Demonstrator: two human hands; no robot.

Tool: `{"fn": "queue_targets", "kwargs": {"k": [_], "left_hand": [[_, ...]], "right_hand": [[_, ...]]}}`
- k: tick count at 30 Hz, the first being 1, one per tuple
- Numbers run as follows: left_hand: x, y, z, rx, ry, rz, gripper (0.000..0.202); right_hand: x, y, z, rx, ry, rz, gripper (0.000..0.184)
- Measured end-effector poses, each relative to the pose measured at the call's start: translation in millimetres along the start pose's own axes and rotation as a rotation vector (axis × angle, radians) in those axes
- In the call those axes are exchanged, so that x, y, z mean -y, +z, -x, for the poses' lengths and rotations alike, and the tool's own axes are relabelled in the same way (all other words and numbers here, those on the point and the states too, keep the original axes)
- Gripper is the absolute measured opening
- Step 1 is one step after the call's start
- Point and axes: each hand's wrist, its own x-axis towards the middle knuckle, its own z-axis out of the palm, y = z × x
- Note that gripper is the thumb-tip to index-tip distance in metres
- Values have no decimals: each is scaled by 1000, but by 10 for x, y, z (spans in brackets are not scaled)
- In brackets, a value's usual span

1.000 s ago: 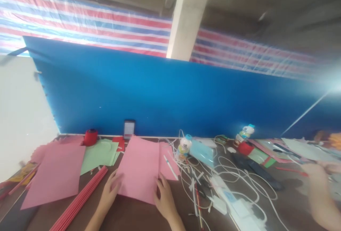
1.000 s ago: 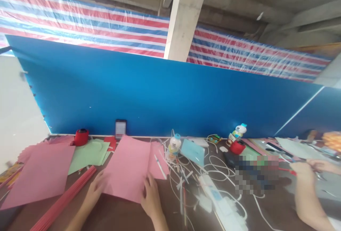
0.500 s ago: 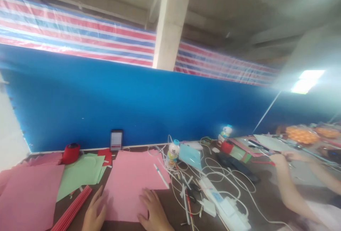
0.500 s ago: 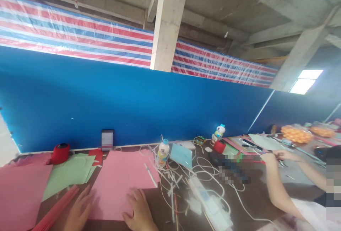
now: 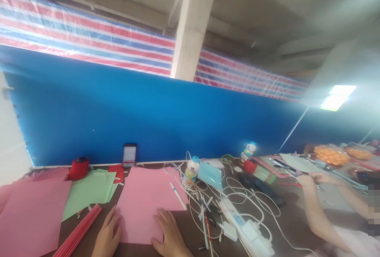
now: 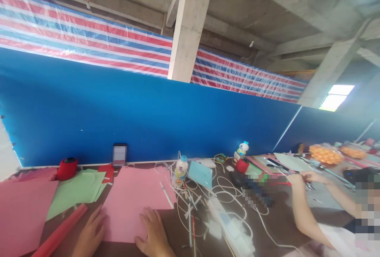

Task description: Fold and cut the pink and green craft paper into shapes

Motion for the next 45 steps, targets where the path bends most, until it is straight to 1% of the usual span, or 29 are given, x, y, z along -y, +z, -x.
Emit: {"fn": "queue_targets", "kwargs": {"k": [3,7,11,15,17,21,25,33,37,41,45], "left_hand": [[0,6,-3,3,6,-23,31],[-9,17,-4,-4,16,-51,33],[-19,25,11,17,57,-99,35],[-41,22,20,42,88,-127,35],[-68,13,18,50,84,-149,36],[-144,-19,7,86,98,-181,35],[-183,-34,4,86,117,-211,35],[-174,-37,35,97,175,-266,43],[-181,-61,37,120,210,-279,45],[-150,-66,26,116,239,-262,44],[-120,-73,18,150,276,-245,43]], "right_hand": [[-37,43,-8,-8,0,22,63],[-117,129,-10,-52,8,46,60],[-161,174,-12,-95,19,60,58],[-159,160,-25,-72,0,67,66],[-148,143,-36,-57,1,76,69],[-99,97,-66,-28,20,95,66],[-20,45,-95,-4,37,111,64],[77,22,-123,-38,57,117,57],[102,16,-135,-33,72,113,57],[146,-11,-131,-39,76,107,57],[200,-40,-130,-51,72,116,60]]}}
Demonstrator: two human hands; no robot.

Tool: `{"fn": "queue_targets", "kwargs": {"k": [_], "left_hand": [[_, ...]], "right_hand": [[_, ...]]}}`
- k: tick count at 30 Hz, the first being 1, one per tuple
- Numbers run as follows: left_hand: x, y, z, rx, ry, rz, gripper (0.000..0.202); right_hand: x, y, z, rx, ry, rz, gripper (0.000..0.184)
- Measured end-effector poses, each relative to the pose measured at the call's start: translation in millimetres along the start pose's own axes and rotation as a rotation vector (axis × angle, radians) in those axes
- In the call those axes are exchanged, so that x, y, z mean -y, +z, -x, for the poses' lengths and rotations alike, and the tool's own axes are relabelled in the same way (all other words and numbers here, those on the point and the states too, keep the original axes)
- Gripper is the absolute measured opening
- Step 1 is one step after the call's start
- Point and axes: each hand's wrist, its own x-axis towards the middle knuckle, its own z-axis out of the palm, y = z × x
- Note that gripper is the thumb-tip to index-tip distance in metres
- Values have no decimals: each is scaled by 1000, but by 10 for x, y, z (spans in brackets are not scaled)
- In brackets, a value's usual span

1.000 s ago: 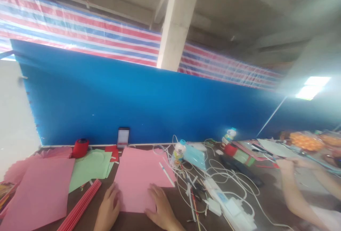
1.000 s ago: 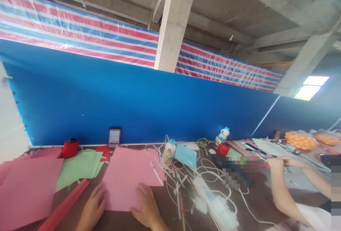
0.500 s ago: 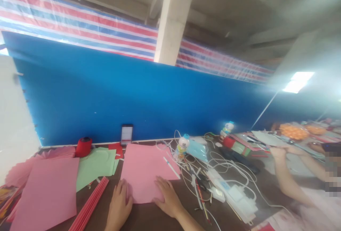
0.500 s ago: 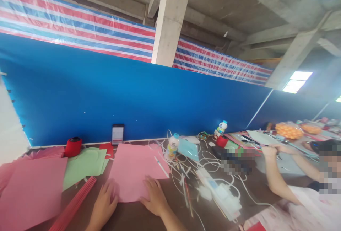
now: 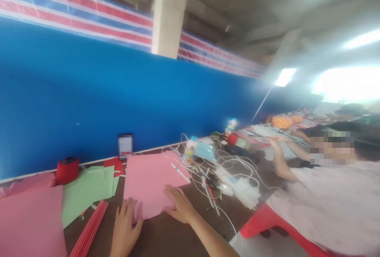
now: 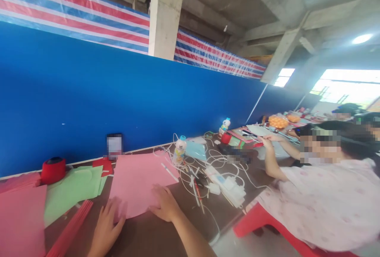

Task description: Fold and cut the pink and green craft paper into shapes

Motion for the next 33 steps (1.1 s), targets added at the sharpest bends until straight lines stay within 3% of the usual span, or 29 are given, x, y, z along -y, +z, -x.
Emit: {"fn": "queue_targets", "kwargs": {"k": [9,22,28,33], "left_hand": [[-151,-86,18,44,73,-105,50],[-15,-79,-40,61,135,53,28],[-77,-123,-88,33,126,89,25],[-163,-169,-103,42,144,103,25]], "right_hand": [[33,36,3,-45,11,26,57],[-85,95,36,-198,42,-140,46],[-139,98,73,-194,22,-220,64],[-209,145,21,-300,104,-350,34]]}}
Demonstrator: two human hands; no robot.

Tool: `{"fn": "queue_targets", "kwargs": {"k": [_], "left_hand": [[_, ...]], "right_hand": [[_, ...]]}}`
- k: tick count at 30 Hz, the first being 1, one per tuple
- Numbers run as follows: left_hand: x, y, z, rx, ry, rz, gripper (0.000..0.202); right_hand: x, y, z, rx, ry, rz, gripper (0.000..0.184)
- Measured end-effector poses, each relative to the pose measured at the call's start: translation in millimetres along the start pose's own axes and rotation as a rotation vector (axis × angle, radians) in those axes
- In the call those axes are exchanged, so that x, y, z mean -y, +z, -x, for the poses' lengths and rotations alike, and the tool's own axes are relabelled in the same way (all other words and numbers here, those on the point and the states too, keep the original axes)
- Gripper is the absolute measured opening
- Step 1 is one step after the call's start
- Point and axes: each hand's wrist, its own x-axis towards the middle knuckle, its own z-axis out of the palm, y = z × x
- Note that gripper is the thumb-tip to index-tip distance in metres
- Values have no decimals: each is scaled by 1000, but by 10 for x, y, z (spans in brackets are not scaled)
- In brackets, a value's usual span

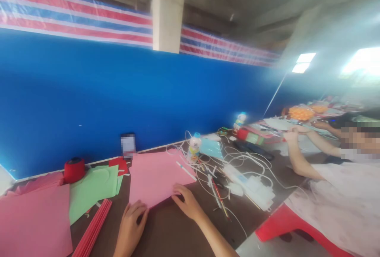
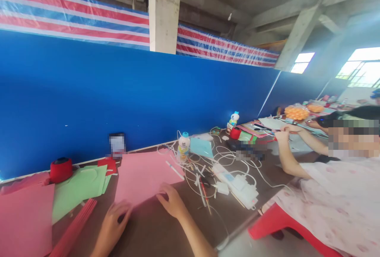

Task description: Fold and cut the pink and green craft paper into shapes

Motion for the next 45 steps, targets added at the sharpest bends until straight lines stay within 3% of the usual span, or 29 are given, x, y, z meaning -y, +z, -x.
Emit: {"fn": "queue_targets", "kwargs": {"k": [11,20,26,30,35,40,45], "left_hand": [[-47,12,18,-16,35,-48,24],[-418,-140,-134,83,28,-125,26],[-214,-69,-246,-39,40,46,23],[-76,-21,-252,-14,-24,180,28],[-32,-30,-273,-75,-44,90,29],[-33,-59,-259,-108,-21,-39,29],[-106,-82,-235,-39,13,31,27]], "right_hand": [[-197,-21,-77,-73,60,-205,24],[-151,-73,-153,-50,42,-261,24],[-159,-92,-170,-81,81,-294,28],[-204,-77,-152,-112,72,-268,33],[-134,50,-219,-247,-6,25,25],[-50,135,-323,-110,-248,259,20],[-61,-34,-326,12,-282,218,19]]}}
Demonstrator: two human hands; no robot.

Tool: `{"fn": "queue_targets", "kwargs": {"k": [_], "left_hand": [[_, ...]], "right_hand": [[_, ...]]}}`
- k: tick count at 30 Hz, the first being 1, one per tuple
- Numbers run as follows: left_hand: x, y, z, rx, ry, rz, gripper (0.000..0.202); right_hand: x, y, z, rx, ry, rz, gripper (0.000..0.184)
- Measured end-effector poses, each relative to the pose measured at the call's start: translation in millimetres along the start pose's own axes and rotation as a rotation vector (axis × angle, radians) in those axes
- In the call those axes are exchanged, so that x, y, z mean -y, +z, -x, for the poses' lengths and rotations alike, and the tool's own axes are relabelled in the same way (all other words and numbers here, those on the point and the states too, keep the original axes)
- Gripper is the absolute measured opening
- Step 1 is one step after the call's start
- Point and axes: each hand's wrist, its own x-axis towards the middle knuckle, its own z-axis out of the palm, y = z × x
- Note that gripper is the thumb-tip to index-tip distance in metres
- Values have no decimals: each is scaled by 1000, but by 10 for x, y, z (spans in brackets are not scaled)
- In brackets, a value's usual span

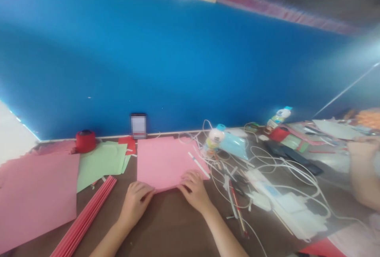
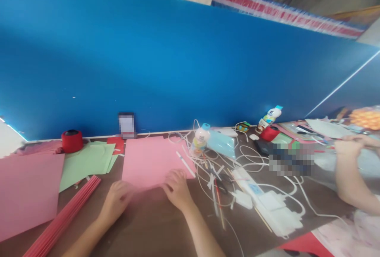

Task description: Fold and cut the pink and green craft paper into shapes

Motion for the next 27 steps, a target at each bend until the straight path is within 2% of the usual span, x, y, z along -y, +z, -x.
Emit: {"fn": "queue_targets", "kwargs": {"k": [4,10,15,18,20,22,24,27], "left_hand": [[-55,-11,18,81,-7,87,25],[-151,-84,-8,214,-10,192,24],[-173,-119,-14,250,9,166,23],[-70,-55,17,107,-18,36,24],[8,-7,33,6,-96,-25,28],[53,16,37,31,-178,-34,32],[52,11,30,111,-231,-8,33],[6,-16,13,166,-240,47,33]], "right_hand": [[52,-120,-6,138,-29,-34,21],[103,-110,3,249,-14,-51,18],[45,-70,29,211,38,18,9],[38,-47,41,189,31,56,36],[41,-40,43,210,16,70,44],[38,-46,42,206,55,94,42],[30,-61,44,139,149,134,38],[33,-81,54,85,186,168,39]]}}
